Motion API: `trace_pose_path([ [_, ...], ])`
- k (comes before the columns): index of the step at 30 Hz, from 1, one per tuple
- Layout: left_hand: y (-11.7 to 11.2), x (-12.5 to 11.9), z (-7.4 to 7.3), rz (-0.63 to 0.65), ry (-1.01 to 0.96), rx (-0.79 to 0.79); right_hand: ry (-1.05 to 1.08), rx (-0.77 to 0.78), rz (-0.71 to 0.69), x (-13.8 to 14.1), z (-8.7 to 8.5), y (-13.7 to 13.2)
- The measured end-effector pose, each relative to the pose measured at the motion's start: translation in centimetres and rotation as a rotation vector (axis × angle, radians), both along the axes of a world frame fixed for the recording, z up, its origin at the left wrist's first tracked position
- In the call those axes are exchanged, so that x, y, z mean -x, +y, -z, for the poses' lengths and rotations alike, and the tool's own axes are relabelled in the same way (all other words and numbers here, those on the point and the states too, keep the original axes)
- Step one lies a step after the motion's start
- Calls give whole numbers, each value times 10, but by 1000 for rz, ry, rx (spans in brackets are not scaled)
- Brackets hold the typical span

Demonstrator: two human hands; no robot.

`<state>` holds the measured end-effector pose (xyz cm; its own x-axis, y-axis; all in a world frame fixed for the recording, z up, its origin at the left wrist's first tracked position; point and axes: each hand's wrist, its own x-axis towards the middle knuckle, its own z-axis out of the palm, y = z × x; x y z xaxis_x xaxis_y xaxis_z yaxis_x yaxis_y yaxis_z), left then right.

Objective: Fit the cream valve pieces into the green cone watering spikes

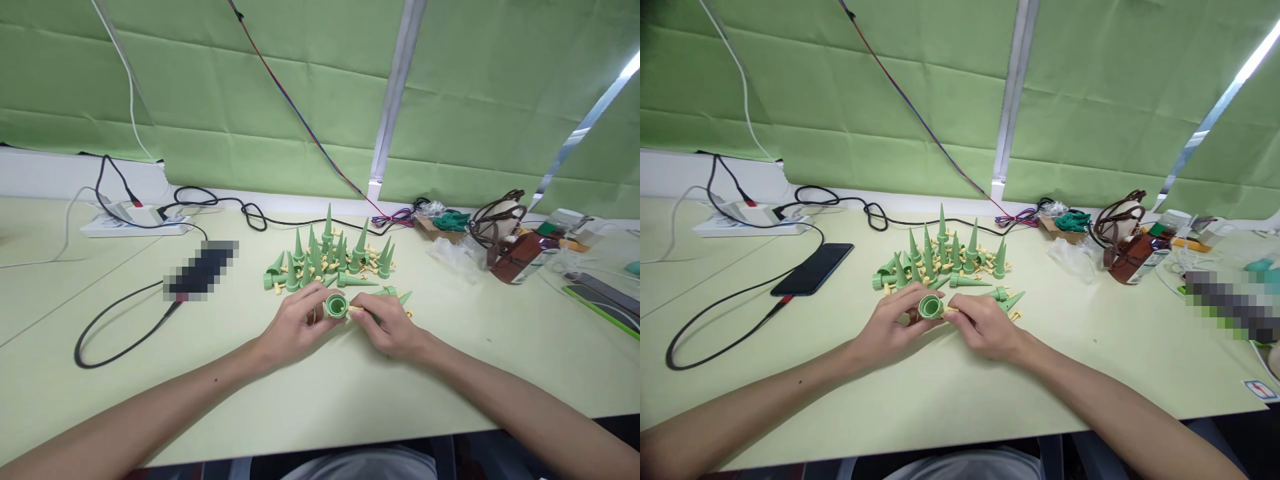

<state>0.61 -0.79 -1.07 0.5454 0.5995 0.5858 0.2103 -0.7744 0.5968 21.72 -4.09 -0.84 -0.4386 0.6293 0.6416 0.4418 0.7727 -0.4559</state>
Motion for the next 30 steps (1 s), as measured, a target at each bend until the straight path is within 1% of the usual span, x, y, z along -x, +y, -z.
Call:
trace_pose_path([
  [5,-1,0,-1,30,-32,-104,-18,-17,-21,1,-2,-1],
  [9,-2,0,0,50,-41,-185,-26,-40,-19,2,0,-2],
  [13,-3,0,0,48,-30,-229,-7,-67,-35,2,3,-1],
  [16,-3,1,0,40,-14,-233,4,-80,-22,2,4,0],
  [19,-3,1,0,9,10,-190,21,-82,15,2,4,0],
  [24,-4,1,1,-44,14,-49,40,-108,89,3,0,-1],
  [27,-3,1,-2,-40,43,-12,44,-117,117,4,-2,-1],
  [30,-2,1,-6,-16,55,95,49,-128,104,4,-3,-1],
])
